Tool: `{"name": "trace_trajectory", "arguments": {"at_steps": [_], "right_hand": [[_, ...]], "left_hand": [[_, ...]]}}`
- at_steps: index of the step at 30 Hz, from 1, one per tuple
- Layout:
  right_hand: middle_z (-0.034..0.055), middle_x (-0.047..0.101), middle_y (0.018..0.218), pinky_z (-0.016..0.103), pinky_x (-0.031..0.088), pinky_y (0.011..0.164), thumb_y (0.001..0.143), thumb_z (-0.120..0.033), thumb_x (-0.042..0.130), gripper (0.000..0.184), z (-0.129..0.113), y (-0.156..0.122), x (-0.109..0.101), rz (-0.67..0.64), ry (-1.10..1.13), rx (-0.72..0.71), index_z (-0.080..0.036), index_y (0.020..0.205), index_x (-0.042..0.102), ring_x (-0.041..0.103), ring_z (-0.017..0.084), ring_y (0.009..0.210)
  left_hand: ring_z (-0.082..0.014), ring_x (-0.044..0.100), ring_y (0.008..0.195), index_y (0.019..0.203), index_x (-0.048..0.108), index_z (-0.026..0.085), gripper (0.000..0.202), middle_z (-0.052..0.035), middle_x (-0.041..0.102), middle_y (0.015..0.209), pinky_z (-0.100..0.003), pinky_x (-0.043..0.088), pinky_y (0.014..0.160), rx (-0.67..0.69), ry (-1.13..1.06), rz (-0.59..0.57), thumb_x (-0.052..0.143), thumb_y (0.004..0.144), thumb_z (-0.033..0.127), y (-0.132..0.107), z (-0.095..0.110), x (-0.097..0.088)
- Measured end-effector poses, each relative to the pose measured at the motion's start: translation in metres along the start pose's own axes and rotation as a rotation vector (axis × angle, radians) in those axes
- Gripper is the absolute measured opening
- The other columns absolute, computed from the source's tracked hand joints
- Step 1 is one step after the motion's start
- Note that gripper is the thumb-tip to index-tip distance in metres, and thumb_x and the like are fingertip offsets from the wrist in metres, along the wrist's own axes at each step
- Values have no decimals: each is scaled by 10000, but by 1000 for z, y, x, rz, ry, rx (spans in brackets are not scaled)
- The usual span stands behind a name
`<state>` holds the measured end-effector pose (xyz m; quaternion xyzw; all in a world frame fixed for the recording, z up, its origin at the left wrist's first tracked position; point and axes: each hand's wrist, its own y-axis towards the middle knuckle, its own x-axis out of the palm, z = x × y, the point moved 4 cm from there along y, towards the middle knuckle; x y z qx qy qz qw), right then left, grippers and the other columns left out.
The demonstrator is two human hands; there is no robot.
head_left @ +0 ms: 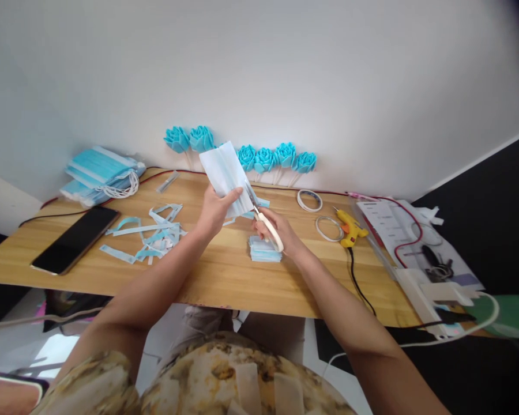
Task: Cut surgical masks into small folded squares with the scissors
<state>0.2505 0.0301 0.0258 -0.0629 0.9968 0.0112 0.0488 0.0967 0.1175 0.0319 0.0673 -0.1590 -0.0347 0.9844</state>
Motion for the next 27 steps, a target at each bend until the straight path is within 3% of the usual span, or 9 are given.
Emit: {"name": "trace_trajectory", "arguments": {"at_steps": [4,10,14,19,27], "right_hand": [[-62,651,700,220,420,480,719,-501,810,555,7,4,0,-11,93,38,-235,1097,502,528,86,522],[-55,739,715,201,434,438,656,-573,844,671,10,7,-3,-25,120,102,-254,1048,404,558,84,454],[-43,755,725,202,448,429,650,-572,855,820,8,6,-4,-25,135,98,-233,1241,399,572,91,457],[-26,768,754,209,478,446,710,-495,851,1140,10,6,-7,-4,103,76,-213,1599,196,607,105,488],[-35,751,747,211,469,462,758,-466,807,1173,6,4,-7,7,100,47,-211,1668,112,599,103,496]], "left_hand": [[-277,705,968,1018,620,166,584,-86,737,1009,-341,564,791,47,5,51,872,574,448,6,0,-5],[-263,701,950,1011,610,173,557,-68,726,980,-316,559,767,50,63,123,858,576,417,7,1,-9],[-276,698,1012,1024,619,173,556,-79,729,1036,-324,564,811,88,88,135,856,583,415,7,1,-10],[-285,696,1042,1061,612,174,553,-92,731,1074,-340,563,848,98,119,93,849,621,410,6,-1,-9],[-282,695,994,1061,612,162,561,-96,726,1059,-362,554,827,68,181,-16,846,619,415,-4,0,2]]}}
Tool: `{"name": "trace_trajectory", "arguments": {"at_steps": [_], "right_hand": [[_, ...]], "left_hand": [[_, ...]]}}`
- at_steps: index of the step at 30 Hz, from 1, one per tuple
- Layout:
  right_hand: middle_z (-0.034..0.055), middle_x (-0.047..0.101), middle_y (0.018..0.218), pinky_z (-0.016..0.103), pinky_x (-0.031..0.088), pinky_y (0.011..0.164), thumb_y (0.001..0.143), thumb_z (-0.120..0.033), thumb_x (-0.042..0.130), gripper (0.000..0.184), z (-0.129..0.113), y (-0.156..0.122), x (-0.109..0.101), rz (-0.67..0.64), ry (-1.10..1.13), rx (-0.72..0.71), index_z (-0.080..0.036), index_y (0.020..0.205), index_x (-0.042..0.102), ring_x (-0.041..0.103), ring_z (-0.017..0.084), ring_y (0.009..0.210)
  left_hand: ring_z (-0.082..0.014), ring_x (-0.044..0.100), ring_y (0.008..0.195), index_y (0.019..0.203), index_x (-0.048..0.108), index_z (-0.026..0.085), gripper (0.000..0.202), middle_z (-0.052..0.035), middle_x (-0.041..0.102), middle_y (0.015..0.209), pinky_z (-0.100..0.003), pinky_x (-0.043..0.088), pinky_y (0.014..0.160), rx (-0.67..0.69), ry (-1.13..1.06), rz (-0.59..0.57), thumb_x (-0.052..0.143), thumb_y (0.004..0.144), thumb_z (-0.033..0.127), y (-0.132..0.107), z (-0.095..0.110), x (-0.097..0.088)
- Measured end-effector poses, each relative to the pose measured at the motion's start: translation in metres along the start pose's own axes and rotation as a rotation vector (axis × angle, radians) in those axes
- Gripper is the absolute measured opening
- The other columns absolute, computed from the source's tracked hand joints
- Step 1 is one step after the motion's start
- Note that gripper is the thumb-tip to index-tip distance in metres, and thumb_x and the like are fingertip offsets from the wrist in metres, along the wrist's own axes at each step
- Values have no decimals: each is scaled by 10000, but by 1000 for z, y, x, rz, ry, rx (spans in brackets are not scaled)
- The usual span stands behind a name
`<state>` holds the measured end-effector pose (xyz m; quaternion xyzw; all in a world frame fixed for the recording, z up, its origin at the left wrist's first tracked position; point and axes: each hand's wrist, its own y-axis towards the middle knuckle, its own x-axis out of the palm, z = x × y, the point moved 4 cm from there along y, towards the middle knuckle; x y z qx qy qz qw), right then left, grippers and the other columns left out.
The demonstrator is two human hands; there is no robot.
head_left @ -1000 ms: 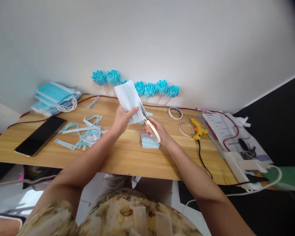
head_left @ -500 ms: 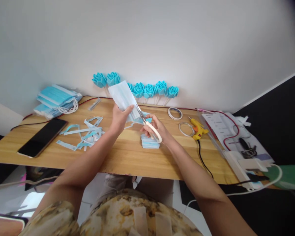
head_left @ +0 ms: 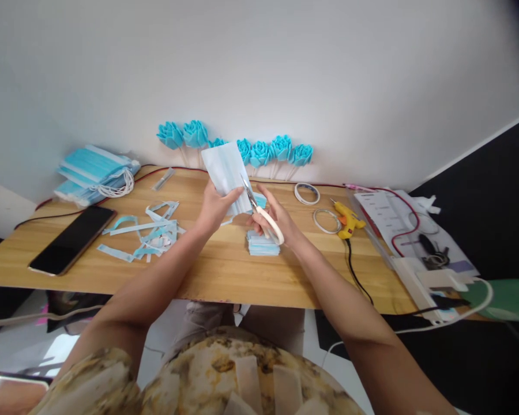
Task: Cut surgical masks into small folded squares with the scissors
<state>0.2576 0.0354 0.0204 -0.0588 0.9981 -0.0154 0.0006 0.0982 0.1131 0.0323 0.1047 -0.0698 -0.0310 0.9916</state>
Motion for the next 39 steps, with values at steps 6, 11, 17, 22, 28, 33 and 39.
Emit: {"name": "trace_trajectory", "arguments": {"at_steps": [6,11,17,22,28,33,39], "right_hand": [[-60,700,712,202,442,476,794,-457,773,1108,-2,-3,3,-8,27,-42,-199,1661,133,561,83,499],[-64,681,715,212,428,462,805,-479,765,1096,1,-1,3,-22,47,-85,-192,1654,135,551,86,488],[-71,663,709,210,424,459,812,-503,764,1079,4,0,4,-37,66,-113,-211,1647,147,537,79,483],[-73,651,711,210,419,451,818,-531,753,1073,5,-2,4,-36,68,-124,-214,1646,149,534,76,474],[-83,636,694,205,407,438,820,-497,749,1074,6,-2,5,-39,85,-116,-225,1652,126,526,77,461],[-88,633,677,208,403,439,805,-484,766,1087,4,-2,5,-40,94,-118,-204,1644,134,509,77,456],[-90,632,676,205,395,445,808,-489,783,1083,3,-2,6,-48,107,-108,-227,1645,146,495,69,463]], "left_hand": [[-264,704,943,1056,606,167,581,-88,732,1021,-344,564,786,-44,-47,-57,867,614,439,-5,-3,6],[-267,712,967,1072,604,169,609,-92,744,1050,-345,579,796,-47,-88,-51,885,598,428,-5,-5,6],[-267,714,962,1085,613,161,613,-89,742,1047,-343,575,792,-67,-119,-39,896,598,403,-7,-5,7],[-254,710,940,1081,624,156,594,-95,737,1047,-339,571,783,-79,-150,-64,892,615,408,-9,-3,8],[-243,708,923,1082,626,156,586,-88,738,1034,-337,570,786,-81,-158,-72,898,626,404,-9,-1,8],[-244,701,936,1079,617,158,589,-87,730,1042,-334,559,794,-76,-149,-63,891,619,402,-8,-2,7],[-256,704,948,1083,604,158,617,-86,733,1038,-337,565,794,-71,-138,-49,896,597,401,-7,-1,6]]}}
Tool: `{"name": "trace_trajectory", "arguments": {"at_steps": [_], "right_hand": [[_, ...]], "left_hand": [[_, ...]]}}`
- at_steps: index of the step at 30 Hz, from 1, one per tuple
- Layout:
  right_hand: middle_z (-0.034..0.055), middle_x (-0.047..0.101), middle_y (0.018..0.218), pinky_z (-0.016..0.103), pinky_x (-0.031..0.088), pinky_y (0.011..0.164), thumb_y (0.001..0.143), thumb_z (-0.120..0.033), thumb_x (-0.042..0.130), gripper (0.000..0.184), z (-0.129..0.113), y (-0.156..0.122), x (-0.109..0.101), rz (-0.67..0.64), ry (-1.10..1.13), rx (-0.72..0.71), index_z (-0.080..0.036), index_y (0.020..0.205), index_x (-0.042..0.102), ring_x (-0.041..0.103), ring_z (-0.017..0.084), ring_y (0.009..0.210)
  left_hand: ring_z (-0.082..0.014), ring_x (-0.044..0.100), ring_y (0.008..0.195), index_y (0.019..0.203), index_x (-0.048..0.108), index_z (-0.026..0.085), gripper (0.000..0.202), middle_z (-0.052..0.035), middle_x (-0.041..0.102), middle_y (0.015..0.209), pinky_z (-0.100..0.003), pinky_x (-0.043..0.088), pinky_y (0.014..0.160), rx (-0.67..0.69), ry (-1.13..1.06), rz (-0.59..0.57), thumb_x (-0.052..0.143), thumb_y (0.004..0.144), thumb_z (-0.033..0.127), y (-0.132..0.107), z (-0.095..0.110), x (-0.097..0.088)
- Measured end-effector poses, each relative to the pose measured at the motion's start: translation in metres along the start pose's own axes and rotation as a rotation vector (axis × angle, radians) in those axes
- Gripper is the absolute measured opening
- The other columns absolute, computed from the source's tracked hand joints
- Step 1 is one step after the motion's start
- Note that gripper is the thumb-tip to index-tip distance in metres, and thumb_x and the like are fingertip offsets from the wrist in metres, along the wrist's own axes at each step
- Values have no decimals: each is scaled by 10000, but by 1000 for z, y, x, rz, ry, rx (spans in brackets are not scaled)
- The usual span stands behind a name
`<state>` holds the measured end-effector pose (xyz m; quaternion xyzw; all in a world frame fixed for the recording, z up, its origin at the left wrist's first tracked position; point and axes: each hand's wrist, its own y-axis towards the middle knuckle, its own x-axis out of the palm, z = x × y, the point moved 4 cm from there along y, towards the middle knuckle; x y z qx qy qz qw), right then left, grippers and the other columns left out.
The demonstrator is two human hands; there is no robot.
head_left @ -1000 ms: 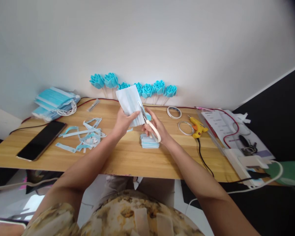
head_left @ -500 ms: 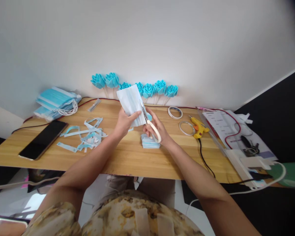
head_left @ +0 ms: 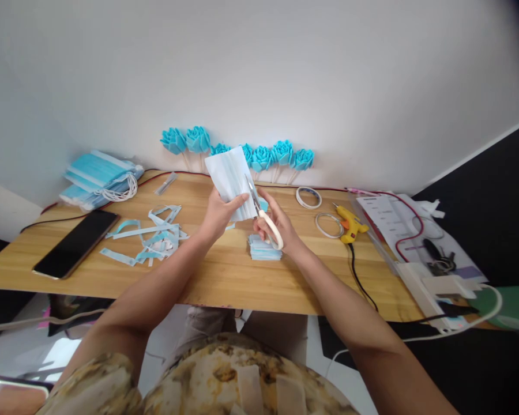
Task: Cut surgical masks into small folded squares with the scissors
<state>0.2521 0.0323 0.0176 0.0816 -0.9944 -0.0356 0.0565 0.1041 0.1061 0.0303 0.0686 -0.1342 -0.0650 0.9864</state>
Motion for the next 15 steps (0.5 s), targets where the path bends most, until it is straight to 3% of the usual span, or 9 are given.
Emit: {"name": "trace_trajectory", "arguments": {"at_steps": [8,15], "right_hand": [[-105,607,641,194,384,434,835,-383,729,1022,2,0,1,18,-9,-4,-249,1650,127,474,63,440],[-105,608,616,205,377,430,808,-363,746,1077,3,1,0,31,-30,3,-232,1658,97,462,75,427]], "left_hand": [[-255,703,945,1052,605,172,612,-80,733,1020,-336,566,787,7,-1,6,908,582,420,1,-1,0],[-281,705,1020,1112,602,174,661,-113,729,1107,-349,568,826,19,-48,10,884,627,523,4,0,-4]]}}
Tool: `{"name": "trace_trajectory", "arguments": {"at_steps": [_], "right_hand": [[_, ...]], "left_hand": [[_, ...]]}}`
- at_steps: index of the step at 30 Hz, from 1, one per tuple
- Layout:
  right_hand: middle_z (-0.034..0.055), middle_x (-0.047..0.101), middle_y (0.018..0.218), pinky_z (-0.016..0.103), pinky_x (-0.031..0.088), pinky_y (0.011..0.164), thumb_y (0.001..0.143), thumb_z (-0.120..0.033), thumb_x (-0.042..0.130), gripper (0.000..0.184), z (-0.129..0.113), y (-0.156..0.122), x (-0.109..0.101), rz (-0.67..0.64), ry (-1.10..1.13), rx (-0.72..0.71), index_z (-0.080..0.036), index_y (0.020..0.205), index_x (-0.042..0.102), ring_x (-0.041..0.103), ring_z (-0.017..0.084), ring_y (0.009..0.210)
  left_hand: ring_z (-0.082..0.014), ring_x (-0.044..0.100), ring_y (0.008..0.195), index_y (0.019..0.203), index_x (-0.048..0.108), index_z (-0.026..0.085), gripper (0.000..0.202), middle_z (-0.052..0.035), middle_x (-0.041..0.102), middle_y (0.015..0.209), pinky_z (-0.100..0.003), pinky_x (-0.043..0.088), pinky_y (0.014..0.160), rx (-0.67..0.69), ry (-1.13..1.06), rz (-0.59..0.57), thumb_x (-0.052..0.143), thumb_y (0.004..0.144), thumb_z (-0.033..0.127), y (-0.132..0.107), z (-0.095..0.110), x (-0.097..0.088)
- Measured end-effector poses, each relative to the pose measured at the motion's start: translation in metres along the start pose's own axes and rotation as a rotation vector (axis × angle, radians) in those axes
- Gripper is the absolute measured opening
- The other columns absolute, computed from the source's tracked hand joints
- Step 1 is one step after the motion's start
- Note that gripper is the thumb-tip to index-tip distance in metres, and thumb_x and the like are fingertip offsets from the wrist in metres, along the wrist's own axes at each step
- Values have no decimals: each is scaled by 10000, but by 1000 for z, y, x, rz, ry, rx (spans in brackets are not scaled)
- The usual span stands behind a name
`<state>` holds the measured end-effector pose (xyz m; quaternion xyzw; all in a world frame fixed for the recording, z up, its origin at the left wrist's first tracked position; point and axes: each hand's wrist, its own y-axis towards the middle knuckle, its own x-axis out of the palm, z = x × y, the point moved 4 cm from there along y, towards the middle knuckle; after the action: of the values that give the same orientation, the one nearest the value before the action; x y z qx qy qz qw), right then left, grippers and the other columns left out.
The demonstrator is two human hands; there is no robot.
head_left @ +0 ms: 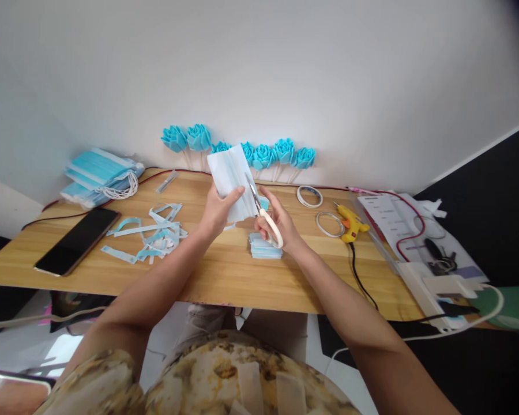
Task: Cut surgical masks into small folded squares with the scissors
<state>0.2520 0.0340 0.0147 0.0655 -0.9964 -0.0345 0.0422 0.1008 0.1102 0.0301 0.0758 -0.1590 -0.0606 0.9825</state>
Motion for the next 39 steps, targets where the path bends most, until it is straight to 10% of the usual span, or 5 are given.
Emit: {"name": "trace_trajectory", "arguments": {"at_steps": [39], "right_hand": [[-89,571,642,230,388,458,802,-558,763,1013,-5,-3,0,30,-85,5,-256,1617,241,475,86,461]], "left_hand": [[-273,704,1014,1104,579,183,619,-96,724,1100,-372,576,850,11,38,-16,891,620,410,-3,-2,3]]}}
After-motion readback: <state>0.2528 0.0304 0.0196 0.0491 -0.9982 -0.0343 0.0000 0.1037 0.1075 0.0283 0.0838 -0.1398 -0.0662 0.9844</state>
